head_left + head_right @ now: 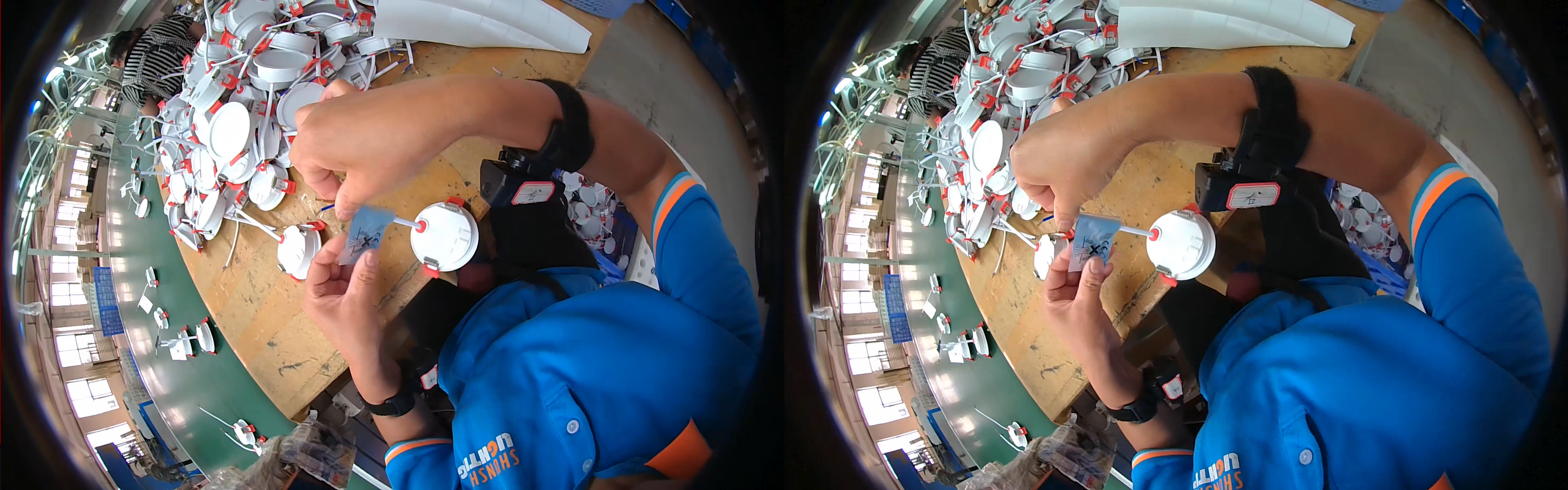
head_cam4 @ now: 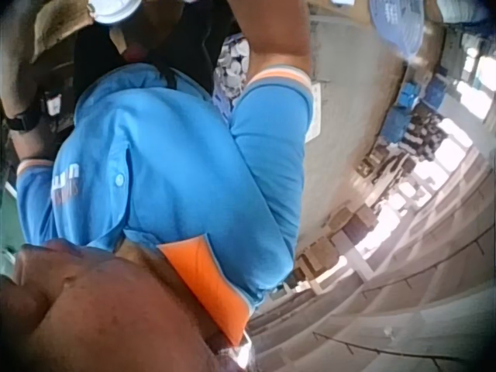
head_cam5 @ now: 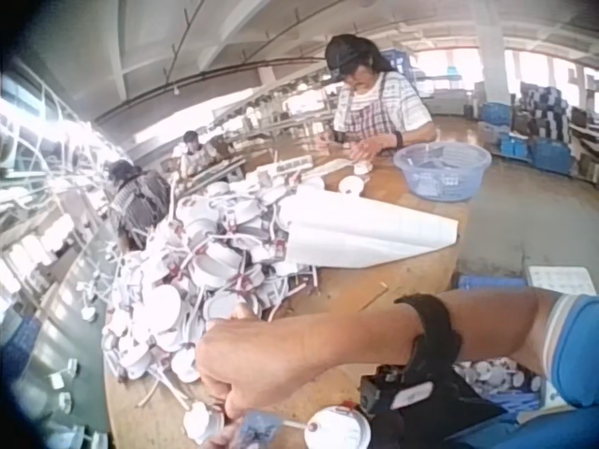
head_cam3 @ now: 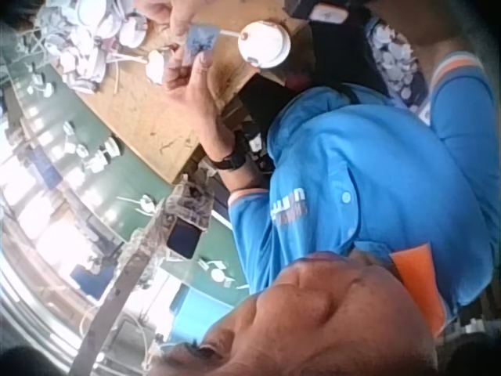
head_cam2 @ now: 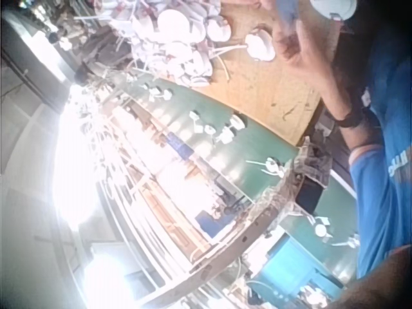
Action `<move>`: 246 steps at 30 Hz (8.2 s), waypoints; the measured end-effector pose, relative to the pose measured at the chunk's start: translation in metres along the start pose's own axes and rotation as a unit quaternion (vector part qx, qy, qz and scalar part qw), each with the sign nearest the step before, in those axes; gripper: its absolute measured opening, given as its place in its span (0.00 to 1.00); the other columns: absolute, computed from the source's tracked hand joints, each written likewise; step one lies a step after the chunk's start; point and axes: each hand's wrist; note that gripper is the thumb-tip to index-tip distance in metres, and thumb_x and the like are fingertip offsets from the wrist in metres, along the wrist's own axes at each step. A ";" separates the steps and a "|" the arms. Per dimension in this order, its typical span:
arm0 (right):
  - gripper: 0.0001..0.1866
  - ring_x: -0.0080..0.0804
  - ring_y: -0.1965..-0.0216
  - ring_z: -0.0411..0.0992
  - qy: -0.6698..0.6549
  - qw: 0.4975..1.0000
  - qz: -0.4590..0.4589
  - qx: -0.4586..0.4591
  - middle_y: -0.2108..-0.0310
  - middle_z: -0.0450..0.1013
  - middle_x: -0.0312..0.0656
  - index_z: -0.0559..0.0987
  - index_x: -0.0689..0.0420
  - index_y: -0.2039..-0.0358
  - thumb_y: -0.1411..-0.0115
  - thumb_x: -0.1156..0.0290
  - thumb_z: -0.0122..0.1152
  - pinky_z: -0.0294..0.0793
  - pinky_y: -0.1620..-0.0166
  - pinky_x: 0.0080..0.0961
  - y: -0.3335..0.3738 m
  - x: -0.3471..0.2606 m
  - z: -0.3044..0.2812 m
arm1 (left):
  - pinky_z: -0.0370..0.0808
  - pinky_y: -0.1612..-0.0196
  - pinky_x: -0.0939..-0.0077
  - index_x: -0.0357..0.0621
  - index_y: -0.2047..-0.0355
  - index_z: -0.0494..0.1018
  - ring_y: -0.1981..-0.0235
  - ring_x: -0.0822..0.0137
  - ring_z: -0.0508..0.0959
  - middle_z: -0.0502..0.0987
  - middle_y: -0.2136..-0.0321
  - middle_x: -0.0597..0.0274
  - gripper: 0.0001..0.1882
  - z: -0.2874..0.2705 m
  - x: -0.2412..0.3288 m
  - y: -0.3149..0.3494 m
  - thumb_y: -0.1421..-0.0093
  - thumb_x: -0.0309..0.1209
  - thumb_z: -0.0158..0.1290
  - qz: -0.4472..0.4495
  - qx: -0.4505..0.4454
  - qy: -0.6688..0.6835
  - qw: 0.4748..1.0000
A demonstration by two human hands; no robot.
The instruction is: Assembling, labeling, and organizing LED light fixtures on a factory production line.
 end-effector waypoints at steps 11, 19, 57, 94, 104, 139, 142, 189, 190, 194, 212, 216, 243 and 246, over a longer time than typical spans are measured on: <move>0.16 0.32 0.65 0.69 -0.161 0.986 0.052 0.004 0.72 0.74 0.40 0.78 0.60 0.73 0.59 0.61 0.64 0.59 0.56 0.30 0.013 0.008 0.005 | 0.75 0.69 0.81 0.33 0.66 0.72 0.71 0.69 0.77 0.76 0.71 0.55 0.09 0.025 -0.004 0.005 0.47 0.24 0.54 -0.073 0.038 0.094 0.992; 0.18 0.35 0.65 0.71 -0.312 0.948 0.053 0.034 0.67 0.73 0.45 0.77 0.64 0.68 0.57 0.64 0.64 0.67 0.60 0.28 0.055 0.034 0.057 | 0.76 0.70 0.79 0.33 0.64 0.70 0.70 0.64 0.78 0.75 0.70 0.53 0.09 0.022 -0.005 0.006 0.45 0.24 0.51 -0.061 0.025 0.063 0.996; 0.06 0.21 0.73 0.67 -0.473 0.841 0.064 0.255 0.79 0.70 0.35 0.78 0.60 0.76 0.55 0.73 0.65 0.65 0.69 0.19 0.046 0.027 0.114 | 0.75 0.64 0.75 0.31 0.63 0.70 0.70 0.66 0.77 0.75 0.70 0.53 0.09 0.011 -0.021 0.002 0.44 0.23 0.49 0.019 0.034 0.002 0.999; 0.11 0.19 0.82 0.67 -0.361 0.919 0.038 0.153 0.84 0.72 0.36 0.79 0.61 0.77 0.54 0.65 0.63 0.65 0.76 0.19 -0.014 0.028 0.055 | 0.74 0.65 0.77 0.32 0.72 0.72 0.72 0.68 0.76 0.76 0.75 0.54 0.10 0.001 -0.024 0.001 0.42 0.30 0.49 -0.015 0.056 -0.018 0.998; 0.11 0.23 0.81 0.65 -0.283 0.948 0.016 0.142 0.84 0.68 0.37 0.77 0.63 0.82 0.56 0.67 0.64 0.61 0.77 0.23 -0.014 0.033 0.049 | 0.73 0.67 0.79 0.32 0.74 0.73 0.76 0.71 0.76 0.76 0.77 0.56 0.11 -0.002 -0.019 0.000 0.43 0.31 0.50 0.021 0.046 -0.097 0.994; 0.11 0.23 0.75 0.69 -0.382 0.919 0.053 0.085 0.74 0.72 0.38 0.78 0.62 0.68 0.52 0.71 0.61 0.67 0.71 0.20 0.024 0.039 0.063 | 0.66 0.69 0.87 0.33 0.70 0.75 0.75 0.80 0.69 0.75 0.77 0.65 0.08 0.002 -0.002 -0.025 0.45 0.28 0.53 0.018 0.029 -0.096 0.995; 0.10 0.21 0.77 0.68 -0.393 0.912 0.084 0.089 0.76 0.72 0.38 0.78 0.62 0.69 0.53 0.72 0.61 0.67 0.74 0.19 0.022 0.033 0.064 | 0.66 0.69 0.86 0.33 0.71 0.75 0.75 0.79 0.69 0.74 0.77 0.65 0.08 -0.001 0.000 -0.022 0.45 0.28 0.53 0.032 0.042 -0.108 0.993; 0.09 0.19 0.77 0.68 -0.427 0.892 0.117 0.093 0.78 0.73 0.38 0.76 0.65 0.73 0.52 0.71 0.60 0.67 0.74 0.17 0.023 0.037 0.083 | 0.64 0.70 0.89 0.36 0.73 0.75 0.77 0.81 0.68 0.74 0.79 0.69 0.05 0.007 0.004 -0.024 0.51 0.23 0.57 0.014 0.056 -0.125 0.990; 0.09 0.19 0.77 0.68 -0.427 0.892 0.117 0.092 0.78 0.73 0.38 0.76 0.65 0.73 0.52 0.71 0.60 0.67 0.74 0.17 0.023 0.037 0.083 | 0.65 0.70 0.88 0.36 0.72 0.76 0.77 0.81 0.68 0.74 0.78 0.69 0.06 0.004 0.003 -0.026 0.51 0.23 0.58 0.005 0.043 -0.133 0.990; 0.09 0.18 0.77 0.68 -0.439 0.887 0.107 0.095 0.78 0.73 0.37 0.76 0.65 0.72 0.51 0.71 0.60 0.67 0.74 0.17 0.024 0.037 0.081 | 0.66 0.70 0.88 0.34 0.72 0.75 0.77 0.81 0.69 0.75 0.78 0.67 0.07 -0.002 0.007 -0.029 0.52 0.23 0.58 -0.013 0.005 -0.142 0.990; 0.11 0.16 0.76 0.68 -0.697 0.672 0.176 0.176 0.77 0.72 0.34 0.74 0.63 0.68 0.47 0.69 0.59 0.67 0.74 0.14 0.030 0.047 0.101 | 0.67 0.72 0.85 0.35 0.67 0.72 0.76 0.76 0.70 0.73 0.75 0.63 0.07 0.008 -0.009 -0.021 0.43 0.28 0.50 -0.083 0.091 0.141 0.982; 0.10 0.16 0.77 0.67 -0.667 0.691 0.211 0.184 0.76 0.72 0.34 0.75 0.63 0.70 0.49 0.70 0.61 0.67 0.73 0.13 0.031 0.032 0.093 | 0.66 0.71 0.85 0.35 0.68 0.72 0.76 0.75 0.70 0.73 0.75 0.63 0.07 0.018 -0.006 -0.014 0.46 0.27 0.53 -0.037 0.127 0.018 0.991; 0.14 0.30 0.62 0.68 -0.332 0.934 0.053 0.120 0.68 0.72 0.42 0.77 0.58 0.70 0.59 0.67 0.63 0.63 0.56 0.27 0.006 -0.004 0.032 | 0.69 0.70 0.83 0.35 0.74 0.72 0.75 0.73 0.73 0.75 0.77 0.60 0.03 0.017 0.004 0.000 0.47 0.23 0.53 0.081 0.133 0.012 0.988; 0.09 0.30 0.66 0.70 -0.353 0.935 0.047 -0.006 0.74 0.73 0.41 0.79 0.58 0.76 0.60 0.69 0.62 0.64 0.57 0.28 0.000 -0.004 0.014 | 0.68 0.69 0.84 0.35 0.75 0.72 0.75 0.75 0.73 0.75 0.77 0.60 0.03 0.017 0.003 0.000 0.47 0.23 0.54 0.101 0.111 -0.039 0.988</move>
Point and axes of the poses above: each hand's wrist, its own y-axis away from the middle knuckle, its own z-axis out of the palm, x = y × z
